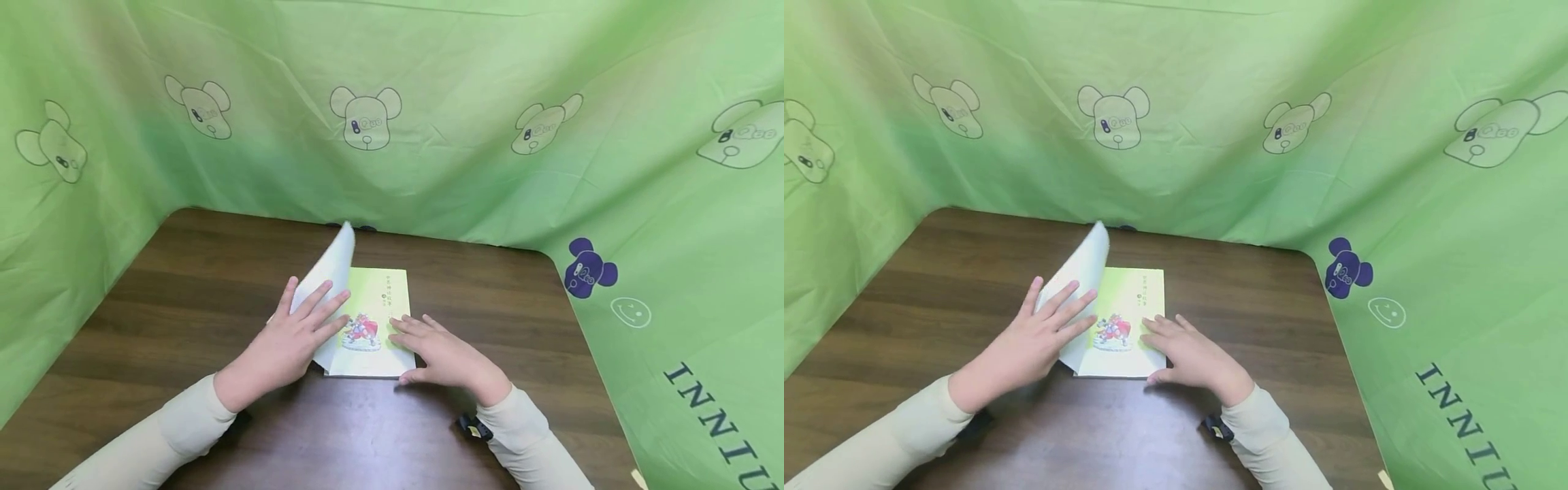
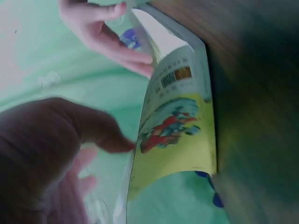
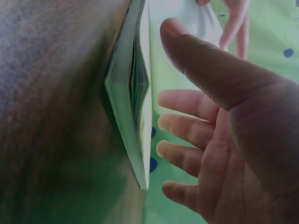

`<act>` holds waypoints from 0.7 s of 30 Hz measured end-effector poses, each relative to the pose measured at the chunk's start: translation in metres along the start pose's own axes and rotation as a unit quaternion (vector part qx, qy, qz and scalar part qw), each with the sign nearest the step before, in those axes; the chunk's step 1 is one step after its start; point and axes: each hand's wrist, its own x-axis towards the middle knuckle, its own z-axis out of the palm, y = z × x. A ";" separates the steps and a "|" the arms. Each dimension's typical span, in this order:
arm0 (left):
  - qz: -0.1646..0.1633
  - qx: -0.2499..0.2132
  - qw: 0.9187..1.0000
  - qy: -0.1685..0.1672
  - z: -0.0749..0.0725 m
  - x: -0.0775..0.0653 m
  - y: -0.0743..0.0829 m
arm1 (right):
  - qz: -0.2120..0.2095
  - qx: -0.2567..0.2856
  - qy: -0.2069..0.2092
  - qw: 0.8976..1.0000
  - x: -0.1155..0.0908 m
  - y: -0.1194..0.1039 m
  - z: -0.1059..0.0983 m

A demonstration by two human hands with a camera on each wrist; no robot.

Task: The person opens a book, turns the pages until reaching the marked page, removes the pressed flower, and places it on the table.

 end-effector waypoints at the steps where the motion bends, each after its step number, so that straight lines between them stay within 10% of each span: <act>1: 0.002 -0.014 1.000 -0.017 0.001 -0.003 -0.002 | 0.000 -0.001 -0.001 1.000 0.000 0.000 0.001; 10: -0.045 -0.096 0.989 -0.105 0.018 -0.019 -0.009 | 0.018 -0.018 -0.011 1.000 0.001 -0.005 0.006; 21: -0.141 -0.204 0.948 -0.200 0.028 -0.015 -0.004 | 0.030 -0.047 0.001 0.998 0.003 -0.011 0.011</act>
